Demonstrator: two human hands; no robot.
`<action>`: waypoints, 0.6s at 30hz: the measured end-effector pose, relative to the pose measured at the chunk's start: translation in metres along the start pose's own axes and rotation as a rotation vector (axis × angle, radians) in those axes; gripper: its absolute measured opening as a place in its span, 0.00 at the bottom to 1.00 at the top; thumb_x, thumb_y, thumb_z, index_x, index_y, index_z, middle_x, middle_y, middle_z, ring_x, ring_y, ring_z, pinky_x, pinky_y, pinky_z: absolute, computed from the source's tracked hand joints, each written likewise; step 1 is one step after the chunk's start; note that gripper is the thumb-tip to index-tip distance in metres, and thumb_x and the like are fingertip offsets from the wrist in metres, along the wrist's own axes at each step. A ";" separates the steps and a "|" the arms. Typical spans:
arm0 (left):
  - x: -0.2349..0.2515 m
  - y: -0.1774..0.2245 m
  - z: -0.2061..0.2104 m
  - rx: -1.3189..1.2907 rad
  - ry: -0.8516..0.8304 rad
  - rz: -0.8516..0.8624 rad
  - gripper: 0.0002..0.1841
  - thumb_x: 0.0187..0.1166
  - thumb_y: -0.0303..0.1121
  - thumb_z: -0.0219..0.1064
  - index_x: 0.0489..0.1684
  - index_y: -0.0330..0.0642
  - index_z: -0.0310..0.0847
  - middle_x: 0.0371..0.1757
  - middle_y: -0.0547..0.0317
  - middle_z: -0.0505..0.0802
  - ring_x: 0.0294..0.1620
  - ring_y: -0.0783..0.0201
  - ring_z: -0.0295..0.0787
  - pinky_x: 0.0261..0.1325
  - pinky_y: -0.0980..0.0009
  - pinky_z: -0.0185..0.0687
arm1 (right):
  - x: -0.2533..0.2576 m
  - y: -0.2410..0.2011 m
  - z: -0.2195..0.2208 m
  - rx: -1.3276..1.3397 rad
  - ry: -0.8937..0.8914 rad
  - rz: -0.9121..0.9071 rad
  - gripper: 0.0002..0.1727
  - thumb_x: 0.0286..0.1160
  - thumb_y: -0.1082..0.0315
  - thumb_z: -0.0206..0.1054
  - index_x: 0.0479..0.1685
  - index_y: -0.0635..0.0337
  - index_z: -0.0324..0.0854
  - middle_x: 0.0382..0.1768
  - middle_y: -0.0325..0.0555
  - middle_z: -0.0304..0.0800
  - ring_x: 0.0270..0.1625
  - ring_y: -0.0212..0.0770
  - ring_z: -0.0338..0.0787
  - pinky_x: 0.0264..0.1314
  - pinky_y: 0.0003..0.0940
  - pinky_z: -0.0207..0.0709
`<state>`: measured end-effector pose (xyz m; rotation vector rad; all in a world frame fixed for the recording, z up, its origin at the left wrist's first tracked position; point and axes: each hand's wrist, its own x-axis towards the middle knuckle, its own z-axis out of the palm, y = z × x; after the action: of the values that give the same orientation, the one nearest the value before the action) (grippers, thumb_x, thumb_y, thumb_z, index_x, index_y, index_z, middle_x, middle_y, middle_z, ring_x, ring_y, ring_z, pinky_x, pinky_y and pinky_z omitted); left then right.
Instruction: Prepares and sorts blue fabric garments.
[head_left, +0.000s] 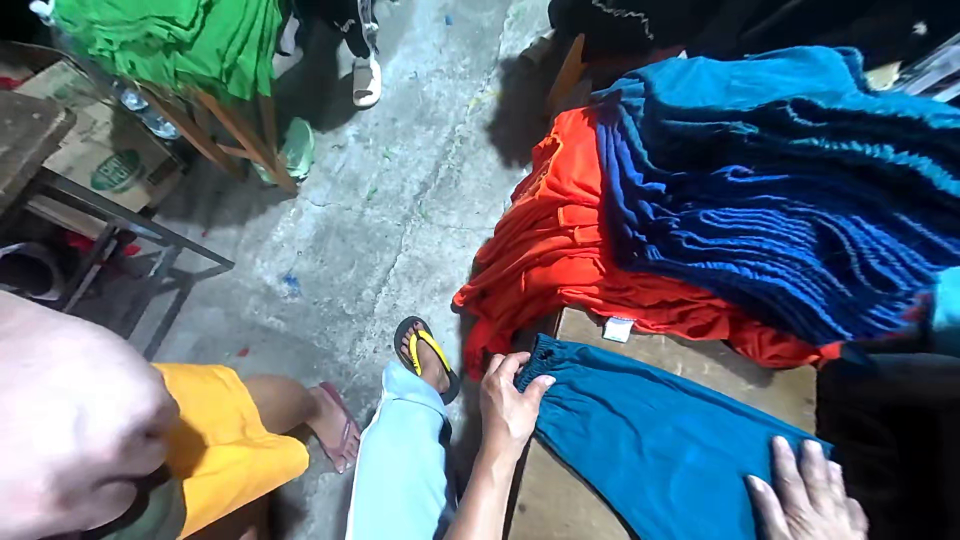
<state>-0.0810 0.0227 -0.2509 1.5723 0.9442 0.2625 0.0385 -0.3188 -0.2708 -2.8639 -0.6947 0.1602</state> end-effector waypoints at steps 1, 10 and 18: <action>0.000 0.002 0.000 0.021 0.002 0.001 0.17 0.71 0.33 0.79 0.55 0.34 0.89 0.51 0.46 0.91 0.54 0.57 0.88 0.61 0.61 0.82 | 0.000 0.003 0.004 0.001 0.019 -0.001 0.45 0.89 0.34 0.33 0.93 0.60 0.56 0.90 0.68 0.53 0.91 0.74 0.51 0.87 0.76 0.38; -0.007 0.033 -0.008 0.188 -0.207 -0.026 0.31 0.82 0.48 0.68 0.76 0.32 0.74 0.64 0.35 0.89 0.69 0.46 0.85 0.74 0.50 0.75 | 0.001 0.000 0.001 0.048 0.011 0.006 0.46 0.88 0.33 0.34 0.92 0.60 0.57 0.90 0.70 0.51 0.91 0.74 0.53 0.88 0.74 0.40; -0.013 0.047 -0.017 0.073 -0.210 -0.070 0.21 0.86 0.27 0.62 0.75 0.28 0.76 0.72 0.36 0.85 0.77 0.49 0.79 0.82 0.58 0.66 | 0.003 -0.002 0.000 0.057 0.012 -0.013 0.41 0.91 0.40 0.41 0.89 0.65 0.61 0.88 0.70 0.56 0.91 0.71 0.55 0.94 0.56 0.43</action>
<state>-0.0805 0.0284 -0.1993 1.5953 0.8502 0.0133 0.0401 -0.3155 -0.2704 -2.8036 -0.6951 0.1586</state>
